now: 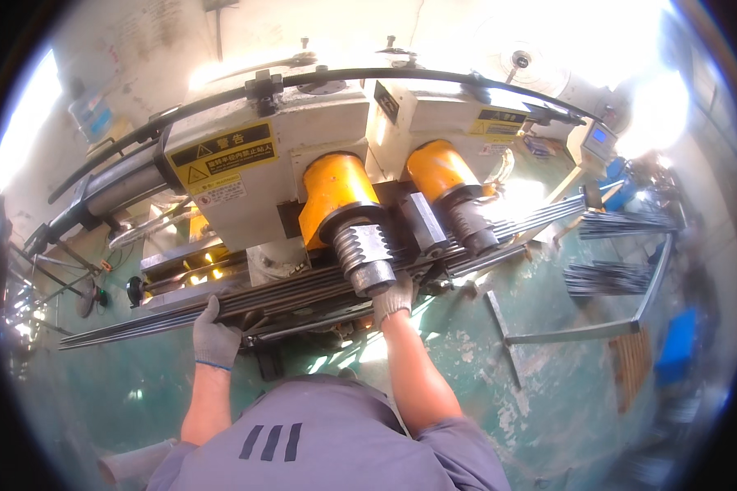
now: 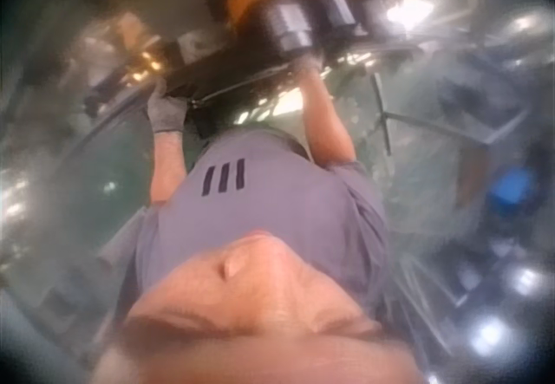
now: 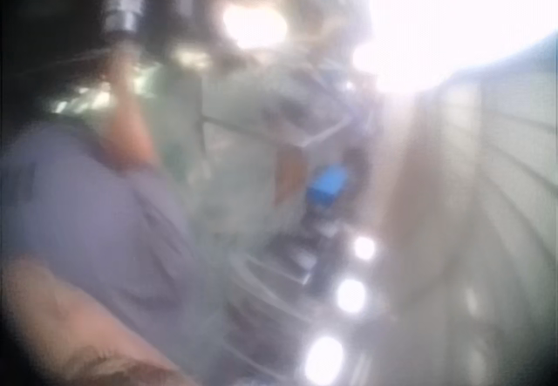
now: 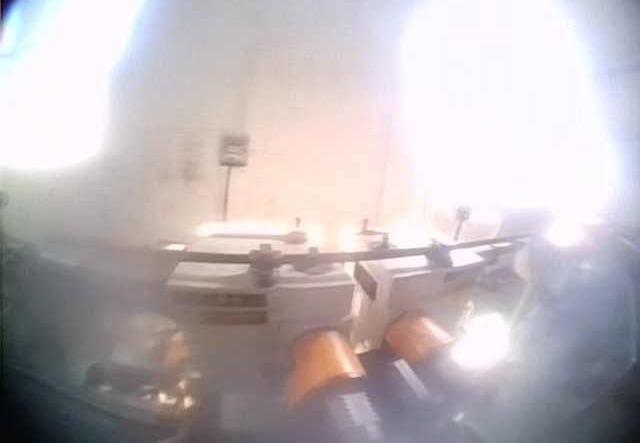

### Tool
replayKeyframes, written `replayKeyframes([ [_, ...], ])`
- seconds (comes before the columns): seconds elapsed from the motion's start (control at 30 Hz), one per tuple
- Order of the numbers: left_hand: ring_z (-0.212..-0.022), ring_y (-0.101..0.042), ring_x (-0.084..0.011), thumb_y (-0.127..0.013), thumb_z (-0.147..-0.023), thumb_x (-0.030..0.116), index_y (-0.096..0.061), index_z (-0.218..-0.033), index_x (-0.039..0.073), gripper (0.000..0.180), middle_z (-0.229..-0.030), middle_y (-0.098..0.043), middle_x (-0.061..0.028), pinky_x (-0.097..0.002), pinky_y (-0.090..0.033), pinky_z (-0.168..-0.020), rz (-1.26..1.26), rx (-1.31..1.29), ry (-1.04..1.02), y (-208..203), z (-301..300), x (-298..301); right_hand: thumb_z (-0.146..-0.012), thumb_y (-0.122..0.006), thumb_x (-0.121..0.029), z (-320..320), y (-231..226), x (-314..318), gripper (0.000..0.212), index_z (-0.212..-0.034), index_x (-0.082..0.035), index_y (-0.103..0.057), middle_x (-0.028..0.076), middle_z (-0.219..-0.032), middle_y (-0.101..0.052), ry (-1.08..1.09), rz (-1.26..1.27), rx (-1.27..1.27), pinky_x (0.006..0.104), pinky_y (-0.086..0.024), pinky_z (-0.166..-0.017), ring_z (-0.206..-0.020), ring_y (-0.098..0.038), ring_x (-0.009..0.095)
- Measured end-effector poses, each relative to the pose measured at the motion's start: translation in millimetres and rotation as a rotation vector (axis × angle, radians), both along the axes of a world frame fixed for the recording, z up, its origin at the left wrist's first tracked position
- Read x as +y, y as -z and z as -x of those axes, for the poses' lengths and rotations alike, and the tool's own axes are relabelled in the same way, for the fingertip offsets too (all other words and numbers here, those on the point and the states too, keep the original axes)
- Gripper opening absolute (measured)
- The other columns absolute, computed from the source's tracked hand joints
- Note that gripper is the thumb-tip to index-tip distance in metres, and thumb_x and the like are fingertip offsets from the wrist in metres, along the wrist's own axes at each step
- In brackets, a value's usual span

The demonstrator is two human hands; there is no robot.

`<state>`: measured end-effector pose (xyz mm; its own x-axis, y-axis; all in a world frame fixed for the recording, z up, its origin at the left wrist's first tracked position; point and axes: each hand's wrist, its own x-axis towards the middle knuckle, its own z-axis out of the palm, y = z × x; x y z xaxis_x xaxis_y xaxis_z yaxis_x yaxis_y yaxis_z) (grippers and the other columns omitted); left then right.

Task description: The person feeds metal bars into a bending machine, activates the bend, and then stacks the bent bars on the floor before repeating the process.

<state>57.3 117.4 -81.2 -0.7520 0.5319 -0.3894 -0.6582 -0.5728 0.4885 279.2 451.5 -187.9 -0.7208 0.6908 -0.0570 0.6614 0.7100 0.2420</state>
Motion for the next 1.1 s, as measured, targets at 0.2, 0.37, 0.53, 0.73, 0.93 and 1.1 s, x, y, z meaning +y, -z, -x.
replayKeyframes([
  [0.2, -0.113, -0.07, -0.0339, -0.049, -0.114, 0.029, -0.068, -0.12, 0.002, 0.033, -0.118, -0.074, -0.0154, -0.0524, -0.055, -0.108, -0.002, 0.079, -0.233, 23.9, 43.1, -77.0, -0.098, -0.056, -0.007, 2.9, -38.3, -41.7, 0.032, -0.128, -0.001, -0.066, 0.014, -0.119, -0.068, 0.399, 0.98, 1.301, 0.0438, -0.049, -0.105, -0.117, -0.065, 0.028],
  [0.37, -0.109, -0.072, -0.0333, -0.052, -0.114, 0.028, -0.069, -0.115, 0.001, 0.031, -0.11, -0.076, -0.0147, -0.0503, -0.057, -0.104, 0.102, 0.071, -0.26, 20.0, 50.1, -74.0, -0.107, -0.064, -0.02, -17.8, -66.2, -71.6, 0.027, -0.125, 0.0, -0.07, 0.009, -0.111, -0.073, 0.532, 0.936, 1.533, 0.0361, -0.051, -0.098, -0.101, -0.064, 0.02],
  [0.53, -0.112, -0.071, -0.0307, -0.06, -0.111, 0.029, -0.07, -0.117, 0.006, 0.026, -0.115, -0.076, -0.0108, -0.0504, -0.057, -0.105, 0.041, 0.067, -0.062, 2.0, -3.1, -15.0, -0.108, -0.07, -0.031, -37.5, -54.9, -82.3, 0.039, -0.117, 0.007, -0.071, 0.007, -0.104, -0.073, 0.71, 0.982, 1.633, 0.0305, -0.054, -0.082, -0.088, -0.064, 0.014],
  [0.73, -0.119, -0.069, -0.0353, -0.06, -0.11, 0.031, -0.069, -0.119, 0.006, 0.029, -0.119, -0.075, -0.0134, -0.053, -0.052, -0.111, -0.051, 0.056, -0.152, 7.6, 2.8, -21.8, -0.106, -0.07, -0.025, -74.8, -4.1, -86.6, 0.03, -0.107, 0.005, -0.07, 0.003, -0.083, -0.069, 0.742, 1.094, 1.489, 0.028, -0.051, -0.064, -0.07, -0.061, 0.012],
  [0.93, -0.116, -0.07, -0.034, -0.054, -0.113, 0.03, -0.066, -0.118, 0.003, 0.031, -0.113, -0.075, -0.0142, -0.0531, -0.055, -0.109, 0.108, 0.095, -0.398, 28.1, 40.3, -69.8, -0.104, -0.07, -0.022, -109.3, 13.7, -90.2, 0.024, -0.097, 0.001, -0.069, 0.005, -0.08, -0.068, 0.863, 1.207, 1.461, 0.0284, -0.048, -0.059, -0.064, -0.058, 0.012],
  [1.1, -0.114, -0.07, -0.0336, -0.055, -0.113, 0.026, -0.065, -0.119, 0.003, 0.026, -0.116, -0.073, -0.0143, -0.0527, -0.055, -0.107, 0.079, 0.098, -0.303, 10.6, -6.0, -12.6, -0.105, -0.071, -0.028, -100.9, 28.5, -84.3, 0.029, -0.098, 0.0, -0.069, 0.007, -0.081, -0.07, 0.805, 1.298, 1.392, 0.0315, -0.055, -0.062, -0.067, -0.065, 0.015],
])
